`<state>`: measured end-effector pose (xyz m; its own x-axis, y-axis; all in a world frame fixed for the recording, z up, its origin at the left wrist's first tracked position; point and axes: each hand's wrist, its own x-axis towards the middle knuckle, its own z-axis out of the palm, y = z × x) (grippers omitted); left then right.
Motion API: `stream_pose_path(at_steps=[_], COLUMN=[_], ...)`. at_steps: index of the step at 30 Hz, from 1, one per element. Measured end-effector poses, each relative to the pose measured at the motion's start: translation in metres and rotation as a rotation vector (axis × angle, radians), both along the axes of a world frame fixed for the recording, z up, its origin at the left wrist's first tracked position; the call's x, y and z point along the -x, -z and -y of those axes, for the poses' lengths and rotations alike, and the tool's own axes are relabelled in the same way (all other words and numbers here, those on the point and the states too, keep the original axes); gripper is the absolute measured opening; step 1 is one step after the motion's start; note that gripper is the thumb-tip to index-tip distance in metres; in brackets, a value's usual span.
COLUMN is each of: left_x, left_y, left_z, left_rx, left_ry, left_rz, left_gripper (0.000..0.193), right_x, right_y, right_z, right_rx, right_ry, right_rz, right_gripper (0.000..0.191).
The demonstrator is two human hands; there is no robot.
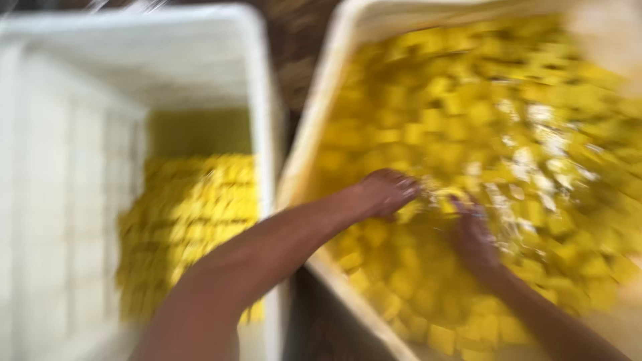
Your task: The person repeatedly scoops yellow cubes from a water-filled tub and places them into a second tub, arranging them in neat rows. The hands work continuously between the two containers, transferring and aligning the cubes throughout the clip.
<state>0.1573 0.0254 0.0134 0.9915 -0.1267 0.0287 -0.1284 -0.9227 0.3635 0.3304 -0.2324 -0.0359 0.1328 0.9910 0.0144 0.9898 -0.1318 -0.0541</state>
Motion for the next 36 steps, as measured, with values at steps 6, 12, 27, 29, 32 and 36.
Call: stream_pose_path(at_steps=[6,12,27,29,32,36], left_x=[0.091,0.244,0.472,0.477,0.481,0.489], left_y=[-0.096,-0.118,0.091,0.103,0.12,0.133], left_z=[-0.084,-0.199,-0.267,-0.267,-0.259,-0.255], left_rx=[0.75,0.628,0.744,0.713,0.648,0.582], left_ry=[-0.317,-0.816,-1.567,-1.541,-1.539,-1.585], left_rz=[0.062,0.404,-0.107,-0.057,-0.009,-0.032], left_gripper=[0.077,0.061,0.064,0.063,0.06,0.062], right_x=[0.005,0.026,0.037,0.082,0.193,0.361], right_y=[-0.026,-0.028,-0.163,-0.201,-0.235,-0.191], right_z=[-0.022,-0.042,-0.145,-0.2,-0.308,-0.442], right_rx=[0.027,-0.172,-0.004,-0.05,0.047,0.569], right_ry=[0.472,0.223,0.527,0.42,0.161,-0.23], right_rz=[-0.488,-0.379,-0.727,-0.836,-1.028,-1.214], right_gripper=[0.083,0.083,0.09,0.09,0.09,0.09])
